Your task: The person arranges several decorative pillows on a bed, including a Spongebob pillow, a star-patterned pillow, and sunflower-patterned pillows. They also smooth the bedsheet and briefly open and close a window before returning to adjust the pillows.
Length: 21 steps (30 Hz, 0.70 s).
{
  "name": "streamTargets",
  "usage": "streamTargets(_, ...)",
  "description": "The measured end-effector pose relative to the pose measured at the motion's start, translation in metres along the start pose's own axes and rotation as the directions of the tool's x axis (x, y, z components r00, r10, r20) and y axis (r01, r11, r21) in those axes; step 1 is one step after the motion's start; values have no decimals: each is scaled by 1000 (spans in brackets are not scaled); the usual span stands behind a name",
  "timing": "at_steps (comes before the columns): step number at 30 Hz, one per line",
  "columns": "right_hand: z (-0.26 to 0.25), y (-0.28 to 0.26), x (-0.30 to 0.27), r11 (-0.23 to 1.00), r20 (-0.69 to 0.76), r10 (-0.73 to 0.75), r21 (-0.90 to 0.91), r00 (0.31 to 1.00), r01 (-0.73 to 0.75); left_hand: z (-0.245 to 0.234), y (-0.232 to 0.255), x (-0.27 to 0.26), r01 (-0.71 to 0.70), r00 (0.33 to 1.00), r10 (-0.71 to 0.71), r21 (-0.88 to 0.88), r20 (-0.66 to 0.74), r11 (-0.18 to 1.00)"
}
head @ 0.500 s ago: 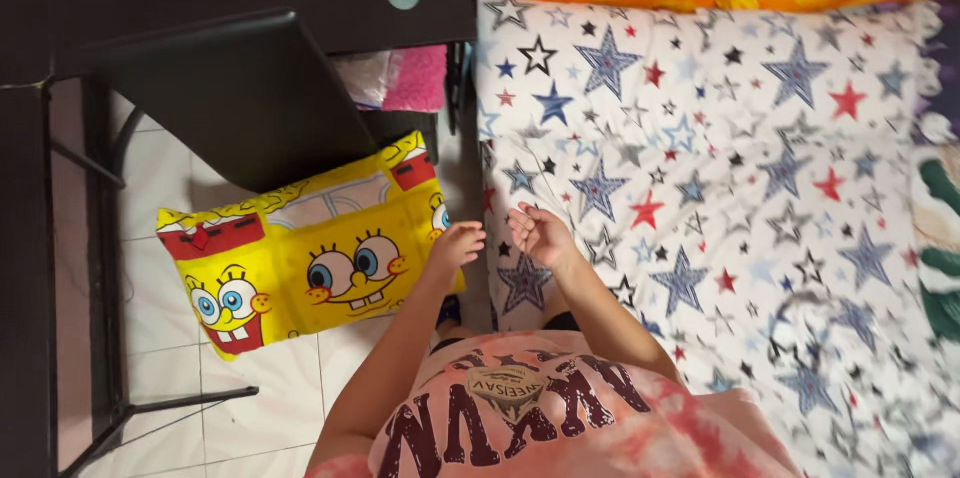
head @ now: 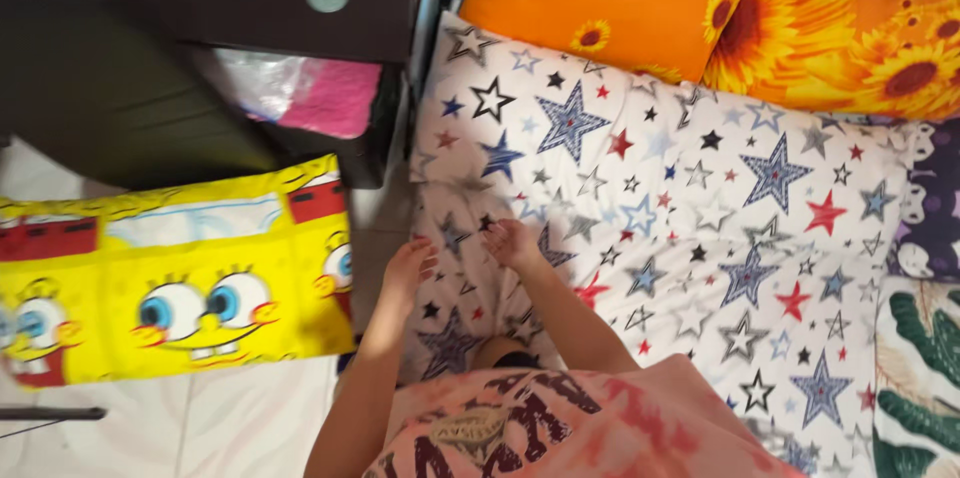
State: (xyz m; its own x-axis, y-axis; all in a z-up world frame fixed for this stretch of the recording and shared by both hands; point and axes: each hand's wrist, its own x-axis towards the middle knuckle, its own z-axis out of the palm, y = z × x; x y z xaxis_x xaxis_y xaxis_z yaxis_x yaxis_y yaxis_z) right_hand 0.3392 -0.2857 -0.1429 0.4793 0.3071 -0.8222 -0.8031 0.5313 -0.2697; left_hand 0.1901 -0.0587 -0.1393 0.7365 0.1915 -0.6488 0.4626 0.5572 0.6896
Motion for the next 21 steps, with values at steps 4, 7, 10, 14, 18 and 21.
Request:
streamTargets(4, -14, -30, 33, 996, -138, -56, 65, 989, 65, 35, -29, 13, -67, 998, 69, -83, 11, 994)
streamTargets(7, -28, -52, 49, 983, -141, -47, 168, 989, 70, 60, -45, 13, -16, 1000, 15, -57, -21, 998)
streamTargets(10, -41, -74, 59, 966, -147, -55, 242, 988, 90, 75, -56, 11, 57, 997, -59, -32, -46, 998)
streamTargets(14, -29, -118, 81, 932, -74, -71, 352, 995, 92, 74, -57, 16, 57, 995, -60, -32, -78, 998)
streamTargets(18, -5, -175, 88, 913, 152, -273, 351, 950, 207, 69, -48, 16, 5, 999, -4, 18, -50, 1000)
streamTargets(21, -7, -183, 65, 922, 323, -377, 217, 868, 320, 80, -28, 17, -12, 1000, 14, 63, -28, 998)
